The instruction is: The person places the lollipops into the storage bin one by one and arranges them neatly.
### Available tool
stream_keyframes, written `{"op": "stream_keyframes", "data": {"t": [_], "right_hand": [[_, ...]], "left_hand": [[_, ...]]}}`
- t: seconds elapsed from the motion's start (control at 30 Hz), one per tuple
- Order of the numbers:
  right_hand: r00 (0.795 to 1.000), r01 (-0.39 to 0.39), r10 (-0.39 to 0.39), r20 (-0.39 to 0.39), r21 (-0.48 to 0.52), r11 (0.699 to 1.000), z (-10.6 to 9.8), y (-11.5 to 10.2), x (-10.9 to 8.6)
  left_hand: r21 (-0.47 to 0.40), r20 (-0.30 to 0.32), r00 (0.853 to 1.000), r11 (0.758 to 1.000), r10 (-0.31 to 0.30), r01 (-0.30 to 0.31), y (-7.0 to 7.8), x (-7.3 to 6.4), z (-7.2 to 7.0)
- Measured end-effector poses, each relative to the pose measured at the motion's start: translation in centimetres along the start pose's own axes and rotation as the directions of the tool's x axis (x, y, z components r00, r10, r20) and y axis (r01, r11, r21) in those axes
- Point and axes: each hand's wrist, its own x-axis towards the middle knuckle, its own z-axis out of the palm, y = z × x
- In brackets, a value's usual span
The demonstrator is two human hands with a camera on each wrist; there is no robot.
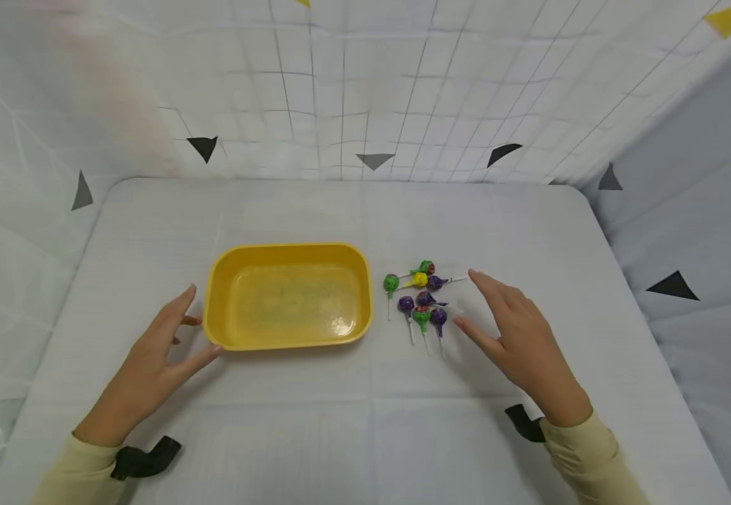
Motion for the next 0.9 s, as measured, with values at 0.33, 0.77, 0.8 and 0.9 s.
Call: {"op": "stream_keyframes", "data": {"t": [0.33,0.77,0.8,0.9], "right_hand": [[0.999,0.006,-0.012,0.050,0.131,0.991,2.3,-1.0,2.0],[0.981,0.001,-0.032,0.190,0.160,0.987,4.8,-2.3,7.1],[0.978,-0.005,-0.027,0.206,0.155,0.988,5.0,-2.3,7.6],[0.967,-0.025,-0.009,0.254,0.130,0.991,5.6,-2.4,8.6]], "left_hand": [[-0.205,-0.132,0.977,0.960,0.166,-0.190,-1.7,0.4,2.6],[-0.218,-0.187,0.970,0.956,0.157,-0.197,-1.8,0.5,3.1],[-0.223,-0.190,0.969,0.954,0.158,-0.200,-1.8,0.6,3.1],[-0.238,-0.187,0.971,0.952,0.149,-0.192,-1.7,0.8,3.2]]}}
